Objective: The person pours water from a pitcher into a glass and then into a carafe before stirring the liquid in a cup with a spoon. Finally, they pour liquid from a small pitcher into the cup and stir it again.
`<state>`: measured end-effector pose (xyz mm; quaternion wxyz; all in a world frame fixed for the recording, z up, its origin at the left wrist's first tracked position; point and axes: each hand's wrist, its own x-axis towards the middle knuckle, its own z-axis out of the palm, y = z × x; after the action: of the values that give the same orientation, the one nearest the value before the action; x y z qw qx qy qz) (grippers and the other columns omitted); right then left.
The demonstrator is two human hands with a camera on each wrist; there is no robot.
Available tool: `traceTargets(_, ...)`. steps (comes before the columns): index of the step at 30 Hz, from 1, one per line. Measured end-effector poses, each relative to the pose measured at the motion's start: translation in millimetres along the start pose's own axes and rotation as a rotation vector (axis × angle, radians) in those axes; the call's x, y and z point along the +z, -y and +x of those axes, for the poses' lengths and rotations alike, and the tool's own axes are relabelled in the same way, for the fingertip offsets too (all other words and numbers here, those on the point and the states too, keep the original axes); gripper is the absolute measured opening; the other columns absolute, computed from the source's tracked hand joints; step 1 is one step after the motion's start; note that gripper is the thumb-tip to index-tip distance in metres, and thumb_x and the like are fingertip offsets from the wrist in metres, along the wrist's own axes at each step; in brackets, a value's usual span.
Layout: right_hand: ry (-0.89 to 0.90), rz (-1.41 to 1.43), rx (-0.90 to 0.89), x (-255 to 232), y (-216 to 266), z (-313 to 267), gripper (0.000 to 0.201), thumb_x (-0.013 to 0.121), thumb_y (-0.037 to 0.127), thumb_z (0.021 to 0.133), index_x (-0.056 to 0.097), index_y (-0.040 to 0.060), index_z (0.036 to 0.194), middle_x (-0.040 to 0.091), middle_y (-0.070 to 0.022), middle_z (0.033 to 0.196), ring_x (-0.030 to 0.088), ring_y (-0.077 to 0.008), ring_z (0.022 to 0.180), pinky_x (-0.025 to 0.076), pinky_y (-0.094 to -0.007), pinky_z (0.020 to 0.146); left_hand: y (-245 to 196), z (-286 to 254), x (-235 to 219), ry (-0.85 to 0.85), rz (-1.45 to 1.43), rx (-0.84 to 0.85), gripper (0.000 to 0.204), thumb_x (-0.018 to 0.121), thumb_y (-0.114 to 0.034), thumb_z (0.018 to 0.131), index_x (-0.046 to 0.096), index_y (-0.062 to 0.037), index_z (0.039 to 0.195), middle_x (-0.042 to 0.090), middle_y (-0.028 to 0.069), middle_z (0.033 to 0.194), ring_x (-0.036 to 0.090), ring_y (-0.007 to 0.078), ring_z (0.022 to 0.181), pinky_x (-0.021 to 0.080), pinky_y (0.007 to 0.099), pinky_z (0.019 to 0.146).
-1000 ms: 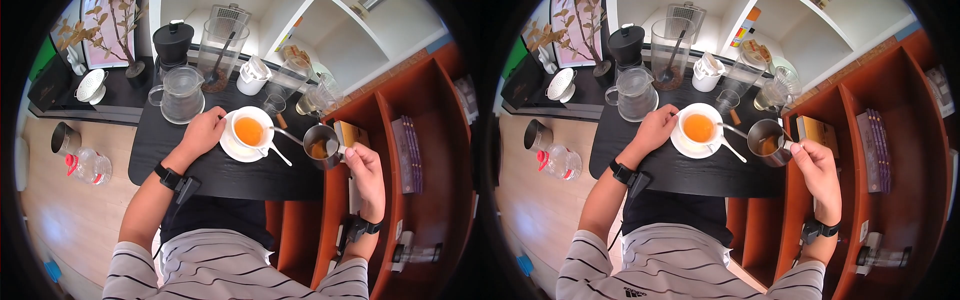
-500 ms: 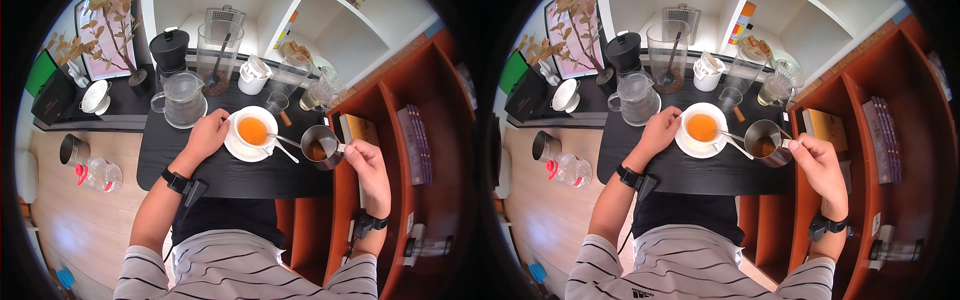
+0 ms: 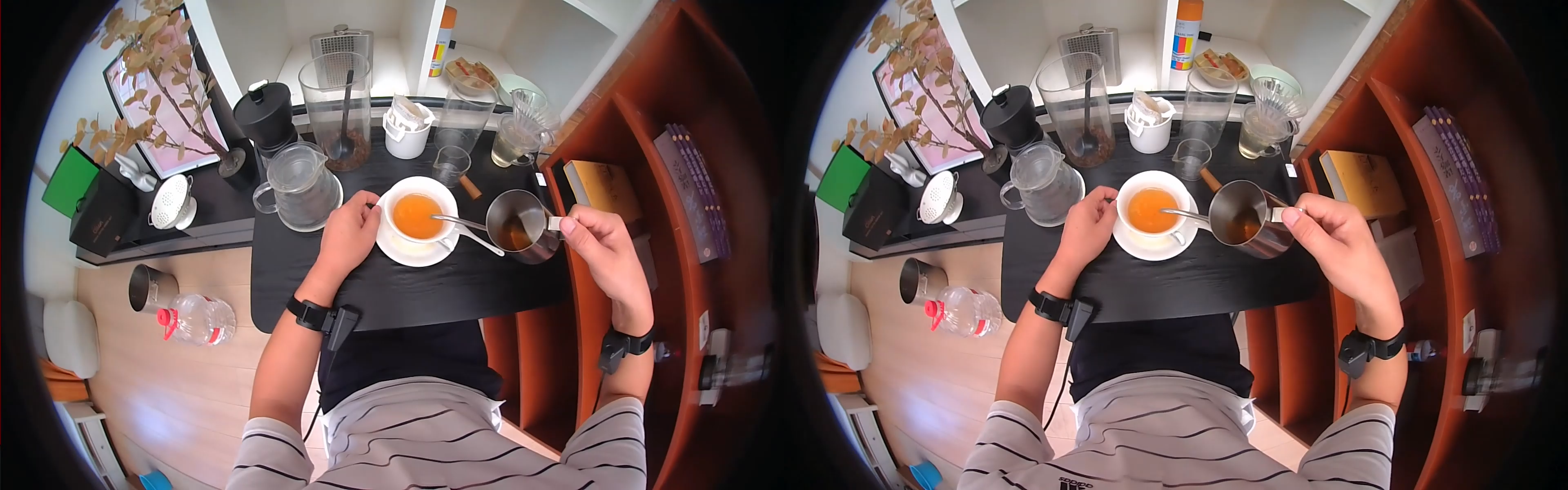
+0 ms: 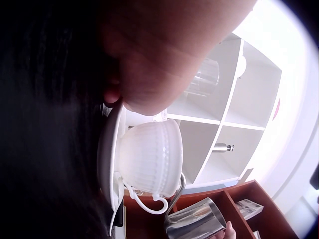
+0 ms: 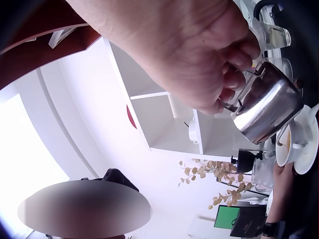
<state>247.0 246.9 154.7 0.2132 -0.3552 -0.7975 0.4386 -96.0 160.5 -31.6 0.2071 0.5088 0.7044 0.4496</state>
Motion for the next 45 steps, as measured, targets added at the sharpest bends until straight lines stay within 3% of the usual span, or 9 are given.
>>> traceTargets(5, -0.053, -0.013, -0.011, -5, -2, -1, 0.036, 0.065, 0.026, 0.110, 0.061, 0.0032, 0.083, 0.046, 0.0093, 0.077, 0.039, -0.0032, 0.077, 0.034, -0.0250, 0.067, 7, 2, 4, -0.005, 0.033, 0.042, 0.018, 0.066, -0.014, 0.101, 0.071, -0.0009, 0.111, 0.068, 0.0134, 0.071, 0.068, 0.0290, 0.062, 0.052, 0.0405, 0.062)
traceTargets(9, -0.062, 0.068, -0.029, 3, -1, 6, 0.038, 0.065, 0.027, 0.110, 0.063, 0.0019, 0.083, 0.045, 0.0096, 0.075, 0.038, -0.0030, 0.074, 0.033, -0.0259, 0.064, 9, 2, 6, 0.006, -0.014, 0.023, 0.018, 0.066, -0.013, 0.101, 0.071, -0.0002, 0.112, 0.067, 0.0114, 0.070, 0.066, 0.0231, 0.061, 0.051, 0.0378, 0.063)
traceTargets(15, 0.016, 0.018, -0.002, 2, 4, 5, 0.041, 0.065, 0.029, 0.110, 0.065, -0.0004, 0.081, 0.041, 0.0079, 0.068, 0.037, -0.0036, 0.067, 0.030, -0.0290, 0.058, 12, 3, 6, 0.006, -0.041, -0.004, 0.020, 0.065, -0.013, 0.102, 0.071, -0.0003, 0.115, 0.069, 0.0091, 0.071, 0.066, 0.0189, 0.061, 0.052, 0.0355, 0.063)
traceTargets(24, 0.005, 0.000, -0.092, 5, 10, 10, 0.043, 0.066, 0.028, 0.110, 0.056, 0.0034, 0.076, 0.036, 0.0086, 0.069, 0.031, -0.0040, 0.066, 0.027, -0.0294, 0.057, 21, 6, 8, 0.033, -0.060, 0.003, 0.020, 0.064, -0.011, 0.102, 0.071, 0.0015, 0.116, 0.067, 0.0063, 0.070, 0.062, 0.0146, 0.060, 0.049, 0.0325, 0.061)
traceTargets(26, 0.038, 0.022, -0.059, 3, 8, 11, 0.040, 0.066, 0.028, 0.109, 0.066, -0.0018, 0.083, 0.049, 0.0054, 0.067, 0.039, -0.0042, 0.066, 0.035, -0.0286, 0.058, 23, 6, 9, 0.027, -0.063, 0.007, 0.020, 0.063, -0.011, 0.102, 0.071, 0.0016, 0.116, 0.067, 0.0061, 0.070, 0.062, 0.0141, 0.060, 0.049, 0.0321, 0.061)
traceTargets(36, 0.018, 0.021, -0.066, 5, -1, 19, 0.038, 0.066, 0.029, 0.109, 0.070, -0.0007, 0.085, 0.051, 0.0058, 0.068, 0.041, -0.0041, 0.066, 0.036, -0.0285, 0.059, 20, 5, 8, 0.032, -0.063, -0.011, 0.019, 0.063, -0.011, 0.103, 0.071, 0.0008, 0.115, 0.068, 0.0062, 0.071, 0.063, 0.0136, 0.061, 0.049, 0.0319, 0.061)
traceTargets(42, 0.005, 0.000, -0.042, 5, -4, 24, 0.038, 0.066, 0.027, 0.108, 0.069, -0.0012, 0.084, 0.050, 0.0060, 0.068, 0.041, -0.0041, 0.067, 0.036, -0.0289, 0.060, 18, 5, 9, 0.037, -0.087, -0.013, 0.019, 0.064, -0.011, 0.103, 0.071, 0.0011, 0.116, 0.068, 0.0064, 0.071, 0.063, 0.0132, 0.061, 0.049, 0.0317, 0.061)
traceTargets(44, -0.003, 0.032, -0.080, 10, -6, 23, 0.045, 0.064, 0.030, 0.111, 0.055, 0.0049, 0.075, 0.037, 0.0093, 0.069, 0.033, -0.0028, 0.066, 0.028, -0.0285, 0.057, 21, 5, 8, 0.040, -0.107, -0.019, 0.019, 0.064, -0.012, 0.103, 0.070, 0.0013, 0.116, 0.068, 0.0065, 0.071, 0.063, 0.0131, 0.061, 0.049, 0.0316, 0.061)
traceTargets(45, -0.003, 0.033, -0.080, 11, -7, 24, 0.045, 0.064, 0.030, 0.111, 0.055, 0.0049, 0.075, 0.037, 0.0093, 0.069, 0.033, -0.0028, 0.066, 0.028, -0.0285, 0.057, 23, 6, 8, 0.036, -0.073, -0.013, 0.020, 0.064, -0.012, 0.103, 0.070, 0.0012, 0.116, 0.068, 0.0063, 0.071, 0.063, 0.0127, 0.061, 0.049, 0.0314, 0.061)
